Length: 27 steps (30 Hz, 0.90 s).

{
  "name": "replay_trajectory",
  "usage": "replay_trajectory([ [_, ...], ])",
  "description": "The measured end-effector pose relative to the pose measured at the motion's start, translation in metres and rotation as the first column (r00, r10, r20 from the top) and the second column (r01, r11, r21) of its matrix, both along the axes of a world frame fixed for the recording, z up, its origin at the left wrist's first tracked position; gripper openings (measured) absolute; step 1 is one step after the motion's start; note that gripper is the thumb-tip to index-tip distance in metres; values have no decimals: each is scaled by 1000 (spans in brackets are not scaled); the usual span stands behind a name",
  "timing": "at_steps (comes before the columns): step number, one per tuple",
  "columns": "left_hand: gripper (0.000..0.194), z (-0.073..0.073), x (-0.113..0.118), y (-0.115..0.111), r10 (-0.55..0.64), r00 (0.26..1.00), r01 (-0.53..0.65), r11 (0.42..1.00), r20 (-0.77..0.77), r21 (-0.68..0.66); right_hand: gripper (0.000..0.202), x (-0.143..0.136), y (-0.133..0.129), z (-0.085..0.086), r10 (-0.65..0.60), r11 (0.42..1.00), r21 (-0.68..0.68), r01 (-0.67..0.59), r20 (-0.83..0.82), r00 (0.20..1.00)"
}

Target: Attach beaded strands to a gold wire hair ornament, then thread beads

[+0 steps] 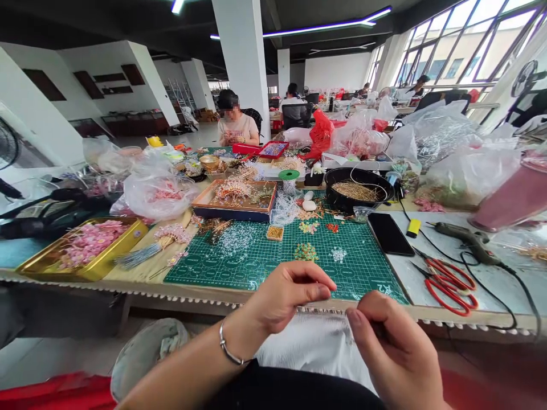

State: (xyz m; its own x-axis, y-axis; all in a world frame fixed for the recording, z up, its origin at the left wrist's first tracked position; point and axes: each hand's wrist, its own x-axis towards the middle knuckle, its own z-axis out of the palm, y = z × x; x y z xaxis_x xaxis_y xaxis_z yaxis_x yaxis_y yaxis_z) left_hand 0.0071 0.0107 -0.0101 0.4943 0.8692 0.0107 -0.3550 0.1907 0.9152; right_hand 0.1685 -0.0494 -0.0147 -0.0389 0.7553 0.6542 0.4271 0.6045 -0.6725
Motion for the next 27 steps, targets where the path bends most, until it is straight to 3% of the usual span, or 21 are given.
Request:
replay_trajectory([
  [4,12,3,-2,-8,-39,998,42,997,39,-57,18,-3,-3,1,27,1000,6,-27,33,999],
  [10,14,6,0,-13,-26,1000,26,1000,12,-3,18,-3,-5,3,38,999,30,-39,47,998],
  [14,13,5,-1,-13,1,999,4,993,-35,120,19,-2,-8,4,41,999,20,-42,66,997],
  [18,8,6,-4,-14,77,978,-6,939,-192,343,19,-1,-8,3,44,998,38,-47,74,996],
  [20,8,8,-5,-15,94,970,1,921,-225,389,19,-1,-8,3,40,999,31,-42,75,996],
  [27,10,7,-5,-15,71,975,5,942,-212,337,19,0,-10,3,28,1000,11,-29,91,995],
])
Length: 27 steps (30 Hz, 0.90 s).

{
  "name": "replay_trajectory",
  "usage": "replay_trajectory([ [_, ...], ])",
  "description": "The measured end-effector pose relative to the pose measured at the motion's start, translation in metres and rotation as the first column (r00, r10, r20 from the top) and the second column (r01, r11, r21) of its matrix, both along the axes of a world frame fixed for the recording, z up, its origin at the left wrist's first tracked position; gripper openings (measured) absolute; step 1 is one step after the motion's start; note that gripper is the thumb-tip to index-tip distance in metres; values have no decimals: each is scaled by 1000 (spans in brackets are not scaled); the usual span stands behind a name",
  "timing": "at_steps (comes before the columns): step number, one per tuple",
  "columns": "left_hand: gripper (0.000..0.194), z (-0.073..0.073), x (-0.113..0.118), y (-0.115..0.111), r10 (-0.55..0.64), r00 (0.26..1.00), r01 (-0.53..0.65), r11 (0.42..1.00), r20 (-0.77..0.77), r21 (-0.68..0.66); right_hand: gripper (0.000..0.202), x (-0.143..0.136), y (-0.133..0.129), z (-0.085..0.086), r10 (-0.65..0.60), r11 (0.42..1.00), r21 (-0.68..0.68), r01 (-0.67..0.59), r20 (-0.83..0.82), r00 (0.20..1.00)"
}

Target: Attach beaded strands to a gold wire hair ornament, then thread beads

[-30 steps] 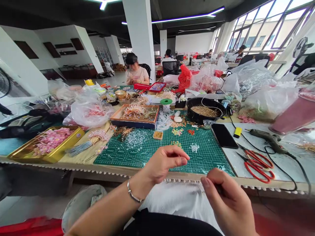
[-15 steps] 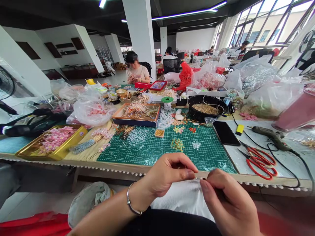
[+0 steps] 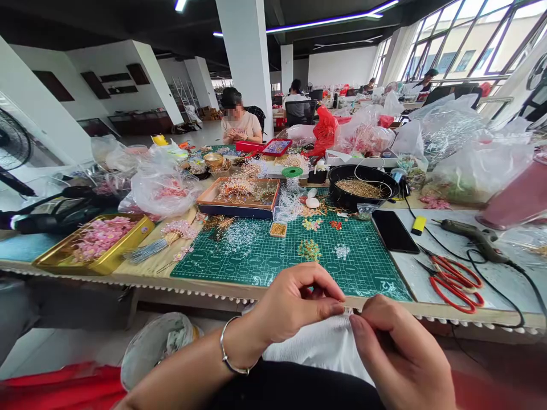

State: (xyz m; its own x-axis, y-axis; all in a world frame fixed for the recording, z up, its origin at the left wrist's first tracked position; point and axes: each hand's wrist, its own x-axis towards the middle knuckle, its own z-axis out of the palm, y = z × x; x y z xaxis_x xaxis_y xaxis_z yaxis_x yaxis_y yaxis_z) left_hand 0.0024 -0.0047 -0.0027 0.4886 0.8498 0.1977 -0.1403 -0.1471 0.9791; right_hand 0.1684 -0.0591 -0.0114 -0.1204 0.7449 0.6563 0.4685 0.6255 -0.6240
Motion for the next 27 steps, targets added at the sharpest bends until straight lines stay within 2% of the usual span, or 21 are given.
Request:
replay_trajectory([
  [4,10,2,0,-1,3,1000,-2,1000,-19,28,19,1,-1,-1,3,1000,-10,-3,7,1000],
  [8,5,8,-2,-4,40,996,-26,987,-86,157,18,2,-2,-1,18,999,-36,-17,11,1000],
  [14,2,19,-3,-4,90,979,-12,924,-185,383,21,3,-1,1,2,998,-66,-1,6,1000],
  [21,1,22,-4,-3,161,953,-24,885,-256,466,20,8,-5,1,26,997,-78,-24,25,999],
  [27,4,21,-2,-8,232,936,-24,791,-263,611,21,7,-5,3,4,999,-39,-1,72,997],
])
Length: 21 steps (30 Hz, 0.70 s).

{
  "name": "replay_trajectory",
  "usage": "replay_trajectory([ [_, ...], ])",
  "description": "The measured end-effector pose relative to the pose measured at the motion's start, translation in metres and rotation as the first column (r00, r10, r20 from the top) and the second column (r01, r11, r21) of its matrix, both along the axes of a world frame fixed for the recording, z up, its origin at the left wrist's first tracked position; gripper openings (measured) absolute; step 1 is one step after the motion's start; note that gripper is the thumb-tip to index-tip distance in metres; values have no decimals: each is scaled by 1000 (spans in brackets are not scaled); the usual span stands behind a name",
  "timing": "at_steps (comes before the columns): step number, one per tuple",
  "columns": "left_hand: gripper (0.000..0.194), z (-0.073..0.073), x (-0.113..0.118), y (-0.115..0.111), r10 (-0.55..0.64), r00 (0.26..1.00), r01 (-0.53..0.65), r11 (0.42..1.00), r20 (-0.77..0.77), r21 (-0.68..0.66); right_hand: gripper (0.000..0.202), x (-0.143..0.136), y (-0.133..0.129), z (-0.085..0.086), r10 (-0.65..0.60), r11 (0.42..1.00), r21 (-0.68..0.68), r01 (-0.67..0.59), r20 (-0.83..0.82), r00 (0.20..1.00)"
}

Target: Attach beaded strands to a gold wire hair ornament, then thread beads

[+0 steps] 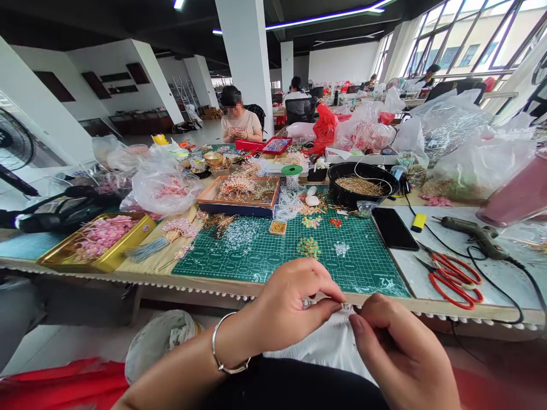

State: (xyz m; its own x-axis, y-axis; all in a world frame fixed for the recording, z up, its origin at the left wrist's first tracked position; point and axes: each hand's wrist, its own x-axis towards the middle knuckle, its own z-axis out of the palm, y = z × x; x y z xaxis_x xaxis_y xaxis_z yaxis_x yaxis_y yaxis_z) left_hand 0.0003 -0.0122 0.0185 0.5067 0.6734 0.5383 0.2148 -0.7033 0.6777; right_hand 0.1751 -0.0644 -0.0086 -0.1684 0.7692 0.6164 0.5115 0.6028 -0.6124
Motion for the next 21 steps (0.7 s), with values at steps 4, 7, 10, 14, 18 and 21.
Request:
replay_trajectory([
  [4,4,0,0,-2,7,1000,-6,998,-24,60,22,0,-1,0,-3,1000,12,3,11,1000],
  [7,4,-1,-1,-2,18,999,-15,995,-39,94,23,1,-1,0,-10,1000,15,10,21,1000],
  [10,4,-1,-1,-3,30,998,-23,991,-49,128,22,0,-2,1,-2,1000,14,2,22,1000],
  [14,4,0,-2,-5,38,997,-27,987,-62,157,23,-1,-3,2,-3,1000,24,2,25,1000],
  [18,3,0,-3,-5,33,997,-23,989,-67,143,23,-1,-3,4,-6,999,42,5,23,1000],
  [21,3,0,-2,-6,24,998,-16,993,-63,118,23,-2,-2,4,-7,999,49,6,18,1000],
])
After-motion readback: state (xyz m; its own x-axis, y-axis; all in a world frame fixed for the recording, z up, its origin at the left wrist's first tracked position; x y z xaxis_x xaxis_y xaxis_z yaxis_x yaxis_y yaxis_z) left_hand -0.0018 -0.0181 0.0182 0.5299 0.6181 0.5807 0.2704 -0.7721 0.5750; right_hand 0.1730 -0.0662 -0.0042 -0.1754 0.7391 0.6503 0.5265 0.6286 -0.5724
